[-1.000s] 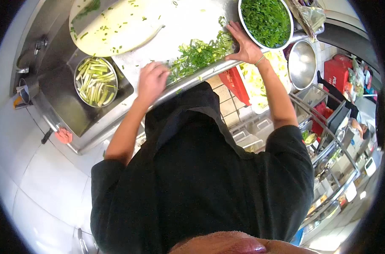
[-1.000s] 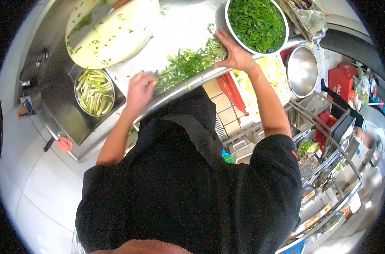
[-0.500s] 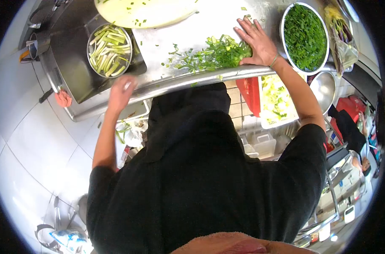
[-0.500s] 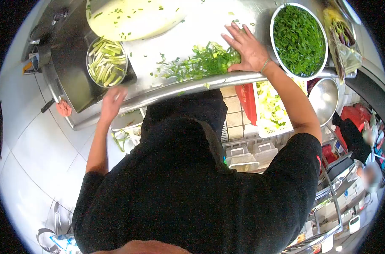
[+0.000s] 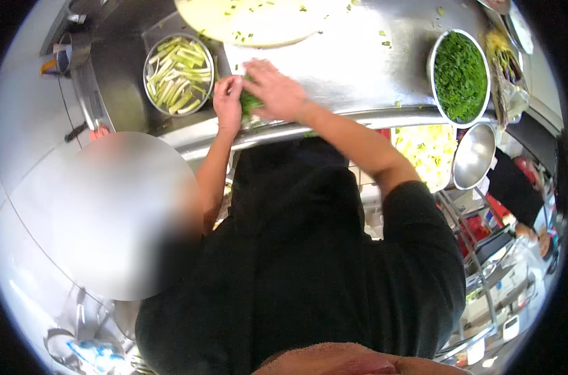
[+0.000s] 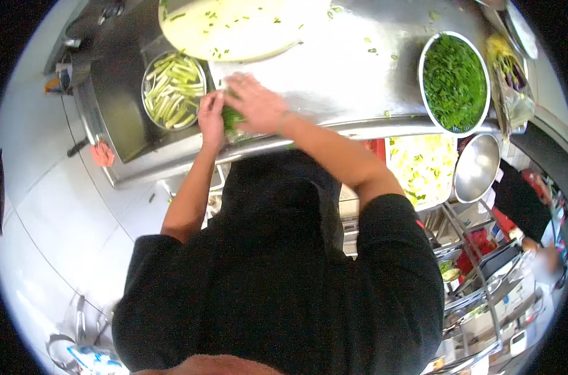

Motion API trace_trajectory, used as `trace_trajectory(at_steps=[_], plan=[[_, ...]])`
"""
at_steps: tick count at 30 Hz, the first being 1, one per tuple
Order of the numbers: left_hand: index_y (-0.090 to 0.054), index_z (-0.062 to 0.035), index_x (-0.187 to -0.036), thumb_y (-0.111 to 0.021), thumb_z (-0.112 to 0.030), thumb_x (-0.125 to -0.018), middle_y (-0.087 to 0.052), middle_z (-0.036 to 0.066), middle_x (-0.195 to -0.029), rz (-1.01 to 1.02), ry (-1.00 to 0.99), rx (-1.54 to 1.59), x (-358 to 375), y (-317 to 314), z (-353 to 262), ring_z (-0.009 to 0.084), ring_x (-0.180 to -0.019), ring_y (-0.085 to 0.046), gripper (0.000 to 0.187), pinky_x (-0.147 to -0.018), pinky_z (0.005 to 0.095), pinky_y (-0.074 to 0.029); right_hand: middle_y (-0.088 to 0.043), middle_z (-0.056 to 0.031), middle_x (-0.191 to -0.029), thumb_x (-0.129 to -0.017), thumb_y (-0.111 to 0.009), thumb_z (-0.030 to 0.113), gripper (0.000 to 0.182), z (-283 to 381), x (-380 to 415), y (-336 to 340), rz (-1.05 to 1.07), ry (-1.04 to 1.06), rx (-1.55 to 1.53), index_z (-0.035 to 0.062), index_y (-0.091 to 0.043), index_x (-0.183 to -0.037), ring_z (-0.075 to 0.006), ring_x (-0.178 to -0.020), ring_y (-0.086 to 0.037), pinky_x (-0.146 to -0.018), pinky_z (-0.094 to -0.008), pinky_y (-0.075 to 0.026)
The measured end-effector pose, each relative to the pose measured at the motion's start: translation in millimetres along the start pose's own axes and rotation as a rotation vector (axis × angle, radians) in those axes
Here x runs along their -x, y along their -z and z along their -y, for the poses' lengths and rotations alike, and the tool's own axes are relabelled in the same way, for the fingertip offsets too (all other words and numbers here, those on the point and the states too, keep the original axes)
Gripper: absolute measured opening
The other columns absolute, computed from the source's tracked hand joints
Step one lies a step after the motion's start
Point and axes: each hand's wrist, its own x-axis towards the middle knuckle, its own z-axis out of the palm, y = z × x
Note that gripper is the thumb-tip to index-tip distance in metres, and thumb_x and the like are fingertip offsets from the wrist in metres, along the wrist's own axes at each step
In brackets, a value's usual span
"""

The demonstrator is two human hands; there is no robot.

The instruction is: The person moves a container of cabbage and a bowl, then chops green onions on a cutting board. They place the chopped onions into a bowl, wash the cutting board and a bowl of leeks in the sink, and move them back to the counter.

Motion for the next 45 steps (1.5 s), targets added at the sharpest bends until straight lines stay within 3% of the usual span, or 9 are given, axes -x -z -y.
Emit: trace_trajectory(at_steps=[4, 6, 13, 21, 29, 31, 35, 41, 45], plan=[[-0.065, -0.0007, -0.124, -0.057, -0.019, -0.103, -0.065, 0.006, -0.119, 0.202, 0.586, 1.157, -11, 2, -37, 0.0168, -0.107, -0.061, 0.029, -0.091, 0.0289, -0.049, -0.062, -0.0235, -0.127, -0.072, -0.069, 0.01, 0.037, 41, -66, -44, -0.29, -0.092, -0.446, -0.0039, -0.068, -0.106, -0.0413, -0.124, -0.055, -0.115, -0.0476, -0.039], [-0.065, -0.0009, -0.125, -0.057, -0.019, -0.103, -0.065, 0.006, -0.119, 0.253, 0.63, 1.169, -10, 2, -57, 0.0167, -0.106, -0.061, 0.029, -0.091, 0.0288, -0.049, -0.067, -0.0192, -0.113, -0.075, -0.066, 0.014, 0.025, 54, -89, -101, -0.671, -0.059, -0.666, 0.0022, -0.069, -0.097, -0.0406, -0.115, -0.06, -0.104, -0.0493, -0.047], [-0.064, -0.0014, -0.126, -0.055, -0.018, -0.103, -0.066, 0.006, -0.118, 0.395, 0.544, 1.026, 11, -40, -146, 0.0164, -0.105, -0.061, 0.029, -0.089, 0.0287, -0.049, -0.066, -0.0164, -0.105, -0.081, -0.062, 0.012, 0.015, 47, -52, -2, -0.73, 0.002, -0.619, 0.0035, -0.068, -0.092, -0.0379, -0.107, -0.062, -0.095, -0.0478, -0.051], [-0.063, -0.0021, -0.127, -0.054, -0.016, -0.103, -0.066, 0.006, -0.116, 0.665, 0.398, 0.91, 68, -237, -268, 0.016, -0.103, -0.061, 0.029, -0.087, 0.0286, -0.049, -0.066, -0.0184, -0.123, -0.09, -0.061, 0.005, 0.017, -47, 114, 169, -1.354, -0.485, -0.333, -0.0002, -0.07, -0.104, -0.0328, -0.117, -0.063, -0.104, -0.0404, -0.047], [-0.07, -0.0006, -0.107, -0.056, -0.018, -0.102, -0.071, 0.016, -0.098, 0.776, -0.777, 0.211, 62, -414, -285, 0.0256, -0.095, -0.063, 0.023, -0.084, 0.0351, -0.05, -0.068, -0.0201, -0.116, -0.089, -0.056, 0.004, 0.024, -143, 238, 250, -1.59, -0.532, 0.14, -0.0003, -0.069, -0.109, -0.0374, -0.11, -0.064, -0.1, -0.0421, -0.05], [-0.066, -0.005, -0.128, -0.049, -0.031, -0.103, -0.063, 0.016, -0.138, 0.556, -1.382, -0.399, 42, -442, -256, 0.0394, -0.129, -0.054, 0.04, -0.111, 0.0558, -0.036, -0.066, -0.0227, -0.106, -0.087, -0.054, 0.012, 0.025, -158, 273, 248, -1.271, -0.681, 0.225, 0.0006, -0.069, -0.104, -0.0436, -0.098, -0.061, -0.096, -0.0503, -0.049], [-0.039, -0.0137, -0.157, -0.037, -0.037, -0.109, -0.034, 0.008, -0.165, 0.651, -1.26, -0.861, 54, -439, -242, 0.0361, -0.155, -0.022, 0.054, -0.119, 0.0714, -0.009, -0.06, -0.025, -0.136, -0.097, -0.055, 0.02, 0.04, -167, 299, 219, -1.013, -0.907, 0.165, -0.0048, -0.06, -0.128, -0.0431, -0.133, -0.053, -0.115, -0.053, -0.04], [-0.032, -0.0207, -0.161, -0.035, -0.038, -0.11, -0.021, 0.008, -0.17, 0.503, -1.342, -1.314, 63, -442, -248, 0.0413, -0.155, -0.016, 0.054, -0.108, 0.0831, -0.017, -0.066, -0.0187, -0.124, -0.091, -0.059, 0.022, 0.031, -129, 306, 231, -1.022, -0.967, 0.227, 0.0018, -0.068, -0.113, -0.0385, -0.129, -0.056, -0.114, -0.0525, -0.038], [-0.029, -0.0316, -0.161, -0.041, -0.038, -0.108, -0.014, 0.017, -0.17, 0.617, -1.469, -0.983, 22, -440, -259, 0.0457, -0.154, -0.014, 0.055, -0.107, 0.0838, -0.019, -0.069, -0.0145, -0.111, -0.086, -0.063, 0.014, 0.02, -107, 302, 246, -1.336, -0.952, 0.01, 0.0022, -0.071, -0.1, -0.0332, -0.115, -0.063, -0.106, -0.0507, -0.044]])
